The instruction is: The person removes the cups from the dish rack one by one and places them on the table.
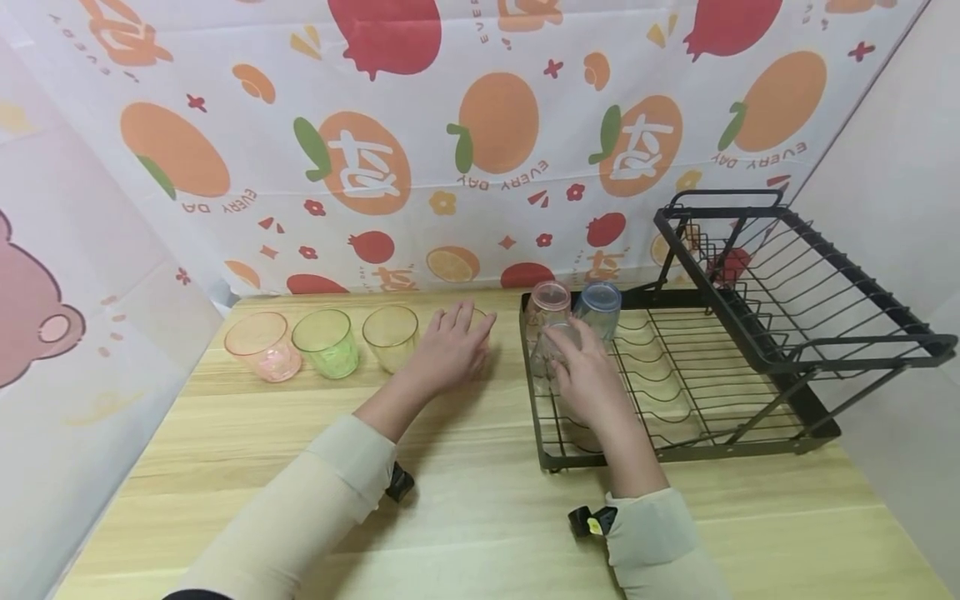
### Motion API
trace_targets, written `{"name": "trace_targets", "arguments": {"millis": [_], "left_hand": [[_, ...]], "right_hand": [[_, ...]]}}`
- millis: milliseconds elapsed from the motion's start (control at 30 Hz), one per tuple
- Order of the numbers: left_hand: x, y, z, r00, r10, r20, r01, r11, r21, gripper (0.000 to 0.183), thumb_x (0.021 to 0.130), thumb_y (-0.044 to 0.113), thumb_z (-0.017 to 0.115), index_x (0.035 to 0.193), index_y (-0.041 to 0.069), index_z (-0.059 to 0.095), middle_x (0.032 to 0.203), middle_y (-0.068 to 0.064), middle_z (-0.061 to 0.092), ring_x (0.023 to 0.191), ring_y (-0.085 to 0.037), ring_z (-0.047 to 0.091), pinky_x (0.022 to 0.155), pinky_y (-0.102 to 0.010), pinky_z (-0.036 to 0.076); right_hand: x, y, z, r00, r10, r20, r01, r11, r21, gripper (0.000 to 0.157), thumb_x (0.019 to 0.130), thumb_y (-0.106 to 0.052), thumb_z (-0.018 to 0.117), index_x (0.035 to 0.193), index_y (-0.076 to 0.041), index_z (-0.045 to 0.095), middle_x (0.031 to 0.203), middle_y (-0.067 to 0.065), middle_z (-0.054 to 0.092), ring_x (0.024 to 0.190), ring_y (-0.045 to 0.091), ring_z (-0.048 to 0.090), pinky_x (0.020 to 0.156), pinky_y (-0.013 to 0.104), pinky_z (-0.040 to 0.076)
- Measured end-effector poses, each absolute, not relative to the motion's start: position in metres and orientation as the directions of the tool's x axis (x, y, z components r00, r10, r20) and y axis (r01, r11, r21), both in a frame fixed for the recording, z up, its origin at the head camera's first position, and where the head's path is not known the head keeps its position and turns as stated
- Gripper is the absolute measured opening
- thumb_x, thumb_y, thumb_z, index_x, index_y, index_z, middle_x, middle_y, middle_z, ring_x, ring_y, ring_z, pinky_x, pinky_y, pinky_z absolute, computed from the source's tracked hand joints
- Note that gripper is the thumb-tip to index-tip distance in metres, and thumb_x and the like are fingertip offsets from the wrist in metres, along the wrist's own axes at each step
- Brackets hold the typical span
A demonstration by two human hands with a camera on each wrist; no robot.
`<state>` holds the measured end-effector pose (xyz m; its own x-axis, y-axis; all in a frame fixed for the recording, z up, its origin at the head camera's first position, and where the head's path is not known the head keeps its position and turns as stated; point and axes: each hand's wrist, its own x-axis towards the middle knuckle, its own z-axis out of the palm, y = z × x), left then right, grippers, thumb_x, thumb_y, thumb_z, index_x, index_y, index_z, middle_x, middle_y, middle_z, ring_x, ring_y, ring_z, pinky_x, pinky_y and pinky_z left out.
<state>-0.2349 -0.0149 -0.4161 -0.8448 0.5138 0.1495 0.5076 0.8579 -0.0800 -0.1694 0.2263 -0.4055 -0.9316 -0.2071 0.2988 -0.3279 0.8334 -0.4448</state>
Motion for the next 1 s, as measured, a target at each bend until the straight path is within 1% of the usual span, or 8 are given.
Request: {"name": "trace_targets", "arguments": {"millis": [233, 400, 500, 633, 733, 800, 900, 1000], "left_hand": [[-0.234, -0.017, -0.413, -0.859, 0.497, 0.127, 0.496, 0.867, -0.040, 0.063, 0.101, 0.045, 0.048, 0.157, 0.025, 0.026, 0.162, -0.023, 0.014, 0.152, -0.038, 0.006, 0.118, -0.065, 0.011], [-0.225, -0.020, -0.401, -0.854, 0.496, 0.159, 0.509, 0.859, 0.057, 0.068, 0.100, 0.050, 0.048, 0.158, 0.024, 0.023, 0.164, -0.020, 0.008, 0.153, -0.033, -0.005, 0.119, -0.064, 0.006], [-0.214, -0.025, -0.394, -0.842, 0.501, 0.200, 0.530, 0.837, 0.132, 0.066, 0.101, 0.051, 0.045, 0.158, 0.024, 0.024, 0.165, -0.017, 0.009, 0.153, -0.033, -0.002, 0.119, -0.062, 0.005], [-0.195, -0.039, -0.391, -0.820, 0.497, 0.286, 0.564, 0.788, 0.247, 0.064, 0.101, 0.048, 0.048, 0.155, 0.020, 0.031, 0.164, -0.016, 0.017, 0.152, -0.035, 0.008, 0.119, -0.063, 0.009], [-0.179, -0.050, -0.389, -0.827, 0.465, 0.314, 0.561, 0.708, 0.429, 0.063, 0.100, 0.043, 0.053, 0.154, 0.018, 0.034, 0.163, -0.014, 0.021, 0.151, -0.035, 0.012, 0.119, -0.062, 0.011], [-0.167, -0.058, -0.386, -0.859, 0.421, 0.292, 0.507, 0.616, 0.602, 0.062, 0.100, 0.043, 0.054, 0.154, 0.023, 0.033, 0.163, -0.008, 0.024, 0.151, -0.032, 0.016, 0.119, -0.060, 0.015], [-0.148, -0.071, -0.381, -0.907, 0.354, 0.229, 0.374, 0.423, 0.825, 0.058, 0.099, 0.044, 0.054, 0.153, 0.032, 0.034, 0.161, 0.003, 0.029, 0.150, -0.025, 0.022, 0.119, -0.055, 0.021], [-0.133, -0.081, -0.379, -0.919, 0.346, 0.188, 0.282, 0.248, 0.927, 0.054, 0.101, 0.038, 0.053, 0.152, 0.030, 0.036, 0.157, 0.003, 0.037, 0.146, -0.023, 0.031, 0.117, -0.051, 0.029]], "right_hand": [[-0.169, 0.223, -0.406, -0.941, -0.191, 0.278, -0.305, 0.835, -0.458, 0.049, 0.093, -0.014, 0.060, 0.141, -0.024, 0.054, 0.155, 0.023, 0.029, 0.137, 0.050, 0.035, 0.098, 0.067, 0.043], [-0.169, 0.223, -0.405, -0.938, -0.173, 0.300, -0.303, 0.827, -0.473, 0.044, 0.091, -0.019, 0.068, 0.133, -0.021, 0.057, 0.150, 0.022, 0.033, 0.132, 0.052, 0.038, 0.097, 0.068, 0.042], [-0.170, 0.223, -0.405, -0.935, -0.159, 0.317, -0.303, 0.823, -0.481, 0.043, 0.086, -0.022, 0.076, 0.125, -0.018, 0.059, 0.147, 0.023, 0.036, 0.129, 0.052, 0.040, 0.096, 0.068, 0.043], [-0.169, 0.224, -0.407, -0.936, -0.152, 0.317, -0.295, 0.829, -0.474, 0.043, 0.082, -0.017, 0.080, 0.118, -0.015, 0.057, 0.146, 0.025, 0.037, 0.131, 0.052, 0.038, 0.098, 0.068, 0.041], [-0.168, 0.226, -0.407, -0.935, -0.157, 0.319, -0.300, 0.832, -0.467, 0.047, 0.081, -0.015, 0.079, 0.123, -0.014, 0.056, 0.145, 0.026, 0.039, 0.131, 0.051, 0.037, 0.099, 0.068, 0.040], [-0.167, 0.228, -0.406, -0.932, -0.162, 0.323, -0.308, 0.822, -0.479, 0.053, 0.082, -0.016, 0.080, 0.129, -0.014, 0.056, 0.143, 0.025, 0.040, 0.130, 0.050, 0.038, 0.098, 0.067, 0.042], [-0.165, 0.230, -0.401, -0.924, -0.157, 0.349, -0.325, 0.804, -0.498, 0.058, 0.081, -0.016, 0.080, 0.134, -0.016, 0.057, 0.139, 0.023, 0.041, 0.128, 0.047, 0.040, 0.094, 0.066, 0.044], [-0.162, 0.232, -0.394, -0.903, -0.127, 0.411, -0.344, 0.786, -0.514, 0.056, 0.080, -0.015, 0.082, 0.132, -0.016, 0.060, 0.136, 0.022, 0.042, 0.125, 0.046, 0.042, 0.091, 0.065, 0.045]]}}
